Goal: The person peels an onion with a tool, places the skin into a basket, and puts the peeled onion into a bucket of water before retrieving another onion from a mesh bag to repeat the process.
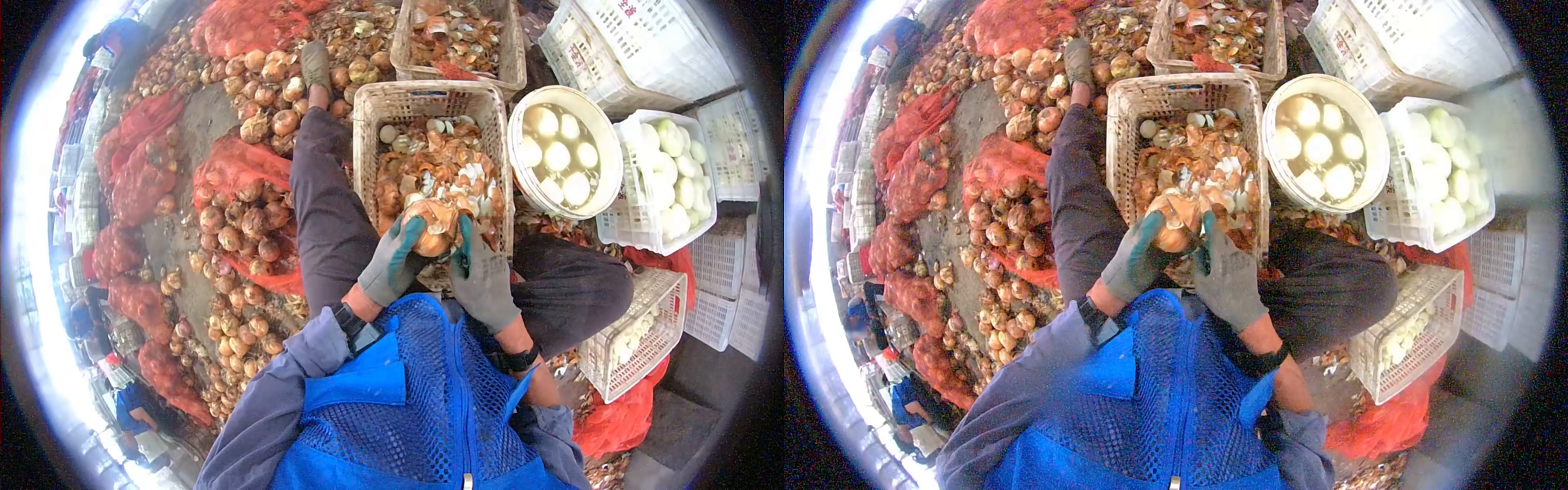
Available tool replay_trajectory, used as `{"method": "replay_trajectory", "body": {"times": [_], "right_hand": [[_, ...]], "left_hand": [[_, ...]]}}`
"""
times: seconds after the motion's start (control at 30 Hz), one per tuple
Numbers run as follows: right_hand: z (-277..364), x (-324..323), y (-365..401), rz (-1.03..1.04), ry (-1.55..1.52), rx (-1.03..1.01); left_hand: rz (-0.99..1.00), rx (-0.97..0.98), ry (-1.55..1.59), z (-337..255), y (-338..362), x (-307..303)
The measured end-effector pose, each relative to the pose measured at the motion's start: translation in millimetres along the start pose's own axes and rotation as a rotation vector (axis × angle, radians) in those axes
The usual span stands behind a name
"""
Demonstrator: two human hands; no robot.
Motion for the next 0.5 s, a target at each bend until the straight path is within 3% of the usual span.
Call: {"method": "replay_trajectory", "body": {"times": [0.23, 0.33, 0.5], "right_hand": [[-11, 17, 0, 0.004, -0.029, -0.014], [-20, 29, -4, 0.063, -0.05, 0.072], [-18, 32, -9, -0.014, -0.045, 0.056]], "left_hand": [[-0.143, 0.016, -0.097, -2, 5, 5], [-0.286, 0.201, -0.449, -2, 1, -3], [-0.33, 0.195, -0.331, -3, -4, -10]]}}
Point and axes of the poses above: each hand's wrist, its own y-axis away from the middle knuckle, its own x-axis out of the palm, z = x × y, the point moved 5 cm from there along -y, towards the middle knuckle, and after that the axes turned 10 degrees about -x, right-handed, at the moved point
